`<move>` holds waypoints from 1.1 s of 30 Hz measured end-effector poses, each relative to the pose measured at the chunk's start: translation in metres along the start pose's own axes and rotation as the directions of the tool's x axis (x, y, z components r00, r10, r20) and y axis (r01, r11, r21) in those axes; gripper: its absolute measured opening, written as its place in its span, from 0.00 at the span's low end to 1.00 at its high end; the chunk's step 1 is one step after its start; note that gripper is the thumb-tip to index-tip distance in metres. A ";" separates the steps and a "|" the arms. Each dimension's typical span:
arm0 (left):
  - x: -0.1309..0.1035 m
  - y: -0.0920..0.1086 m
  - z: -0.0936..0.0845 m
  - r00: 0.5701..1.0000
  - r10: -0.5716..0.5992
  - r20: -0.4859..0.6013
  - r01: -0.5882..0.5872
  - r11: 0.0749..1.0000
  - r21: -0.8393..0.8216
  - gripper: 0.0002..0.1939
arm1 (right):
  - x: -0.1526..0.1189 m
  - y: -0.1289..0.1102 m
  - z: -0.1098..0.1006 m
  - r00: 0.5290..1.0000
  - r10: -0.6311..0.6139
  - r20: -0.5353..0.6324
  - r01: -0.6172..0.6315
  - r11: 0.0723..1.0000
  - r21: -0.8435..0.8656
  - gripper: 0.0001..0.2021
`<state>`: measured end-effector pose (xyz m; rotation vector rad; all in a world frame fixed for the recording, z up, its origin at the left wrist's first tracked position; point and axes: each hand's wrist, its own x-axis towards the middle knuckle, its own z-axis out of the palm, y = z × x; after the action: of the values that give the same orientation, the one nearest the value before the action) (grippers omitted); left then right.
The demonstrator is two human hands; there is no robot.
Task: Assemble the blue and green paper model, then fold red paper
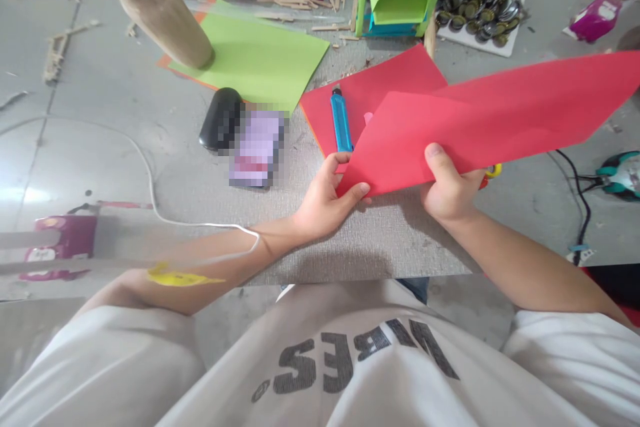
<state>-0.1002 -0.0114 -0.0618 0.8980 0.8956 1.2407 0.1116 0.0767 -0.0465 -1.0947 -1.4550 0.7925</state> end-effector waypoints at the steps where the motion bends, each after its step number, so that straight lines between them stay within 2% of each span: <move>1: 0.000 0.000 0.000 1.000 0.006 0.001 -0.006 1.000 0.006 0.30 | -0.002 -0.004 0.000 0.998 0.003 0.060 -0.004 1.000 0.005 0.39; 3: 0.000 0.002 0.001 0.999 0.034 0.013 -0.035 0.999 0.032 0.28 | -0.008 -0.014 -0.001 0.966 0.043 0.253 -0.046 0.999 0.006 0.31; 4: 0.000 0.003 0.001 0.998 0.052 0.021 -0.053 0.997 0.049 0.28 | -0.011 -0.019 -0.001 0.926 0.080 0.368 -0.086 0.996 0.001 0.29; 6: 0.000 0.006 0.002 0.996 0.088 0.034 -0.091 0.992 0.086 0.28 | -0.018 -0.027 -0.001 0.829 0.162 0.536 -0.171 0.985 -0.032 0.30; 7: 0.000 0.008 0.003 0.994 0.104 0.039 -0.107 0.989 0.101 0.28 | -0.021 -0.029 0.000 0.793 0.194 0.577 -0.200 0.978 -0.053 0.31; 8: 0.001 0.009 0.003 0.992 0.117 0.044 -0.122 0.986 0.111 0.29 | -0.024 -0.031 0.001 0.778 0.214 0.591 -0.218 0.974 -0.065 0.31; 10: 0.001 0.009 0.003 0.990 0.129 0.061 -0.135 0.985 0.108 0.30 | -0.025 -0.031 0.003 0.786 0.220 0.579 -0.233 0.971 -0.053 0.29; 14: 0.000 0.004 0.001 0.994 0.087 0.068 -0.093 0.992 0.083 0.32 | -0.021 -0.029 0.004 0.770 0.197 0.607 -0.242 0.970 -0.008 0.28; 19: -0.002 0.001 -0.002 0.998 0.051 0.040 -0.055 0.993 0.102 0.32 | -0.016 -0.023 0.000 0.887 0.170 0.428 -0.177 0.984 -0.023 0.21; 24: 0.000 0.004 -0.001 0.997 0.079 0.021 -0.081 0.987 0.137 0.32 | 0.001 -0.002 -0.007 0.978 0.065 0.198 -0.073 0.997 0.032 0.26; 26: 0.000 0.003 -0.001 0.996 0.089 -0.006 -0.087 0.984 0.153 0.33 | 0.016 0.008 -0.011 0.995 0.025 0.097 -0.036 0.992 0.118 0.28; 30: 0.001 0.002 -0.001 0.995 0.096 -0.032 -0.090 0.985 0.150 0.33 | 0.048 0.018 -0.023 0.998 0.048 -0.044 -0.032 0.951 0.308 0.23; 33: -0.001 0.005 -0.001 0.998 0.061 -0.010 -0.060 0.993 0.102 0.35 | 0.064 0.016 -0.034 0.996 0.072 -0.057 -0.048 0.937 0.346 0.22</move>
<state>-0.1032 -0.0117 -0.0576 1.0051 0.9549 1.2631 0.1495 0.1384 -0.0319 -0.8907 -1.1742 1.0008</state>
